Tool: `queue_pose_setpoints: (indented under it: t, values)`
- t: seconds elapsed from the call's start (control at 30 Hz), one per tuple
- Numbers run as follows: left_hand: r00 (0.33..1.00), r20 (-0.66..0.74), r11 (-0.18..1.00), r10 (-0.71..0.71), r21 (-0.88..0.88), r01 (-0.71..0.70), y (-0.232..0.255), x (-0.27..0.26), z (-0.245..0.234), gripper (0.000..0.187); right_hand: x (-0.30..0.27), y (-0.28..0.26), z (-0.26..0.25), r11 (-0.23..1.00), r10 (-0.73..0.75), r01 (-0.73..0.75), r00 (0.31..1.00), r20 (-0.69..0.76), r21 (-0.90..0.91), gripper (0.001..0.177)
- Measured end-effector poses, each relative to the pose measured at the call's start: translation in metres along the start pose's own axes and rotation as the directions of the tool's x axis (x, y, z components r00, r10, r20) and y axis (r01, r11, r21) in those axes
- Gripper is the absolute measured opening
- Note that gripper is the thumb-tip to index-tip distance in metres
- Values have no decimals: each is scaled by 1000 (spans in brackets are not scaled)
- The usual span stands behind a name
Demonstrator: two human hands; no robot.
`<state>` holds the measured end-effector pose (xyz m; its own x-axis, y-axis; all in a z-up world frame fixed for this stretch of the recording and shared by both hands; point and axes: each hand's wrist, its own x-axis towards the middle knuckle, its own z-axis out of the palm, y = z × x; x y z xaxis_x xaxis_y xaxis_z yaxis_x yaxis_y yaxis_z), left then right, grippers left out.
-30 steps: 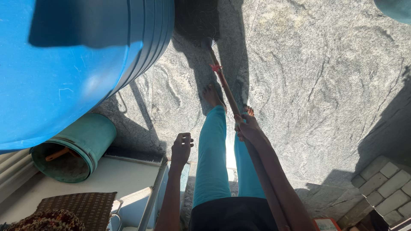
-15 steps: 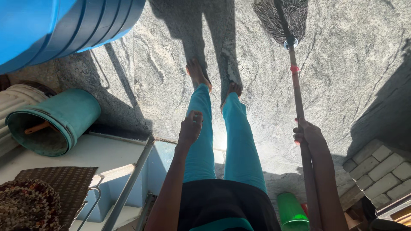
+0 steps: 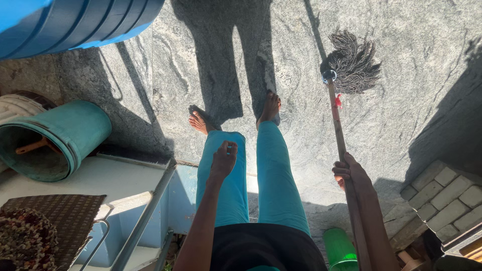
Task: The person mops a stone floor using a mop, moving across the surface and around various objects.
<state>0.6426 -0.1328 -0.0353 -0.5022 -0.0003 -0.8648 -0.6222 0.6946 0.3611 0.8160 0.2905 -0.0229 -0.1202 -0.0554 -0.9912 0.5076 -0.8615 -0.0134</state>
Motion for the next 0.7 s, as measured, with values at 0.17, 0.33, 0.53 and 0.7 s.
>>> queue_pose_setpoints:
  t: [0.17,0.33,0.53,0.7]
  values:
    - [1000,4,997,-31,-66,31,-18,2,-30,30,3,20,105,996,-37,29,996,87,87,21]
    - [991,-123,968,48,-237,-76,-72,1,-72,25,8,75,208,987,7,12,993,116,-160,20]
    - [988,-147,919,-45,-395,-17,-183,-2,-148,29,50,163,323,944,160,-102,973,165,-313,21]
    - [961,-202,829,-188,-557,45,-282,-18,-196,30,105,284,432,829,226,-112,963,146,-548,20]
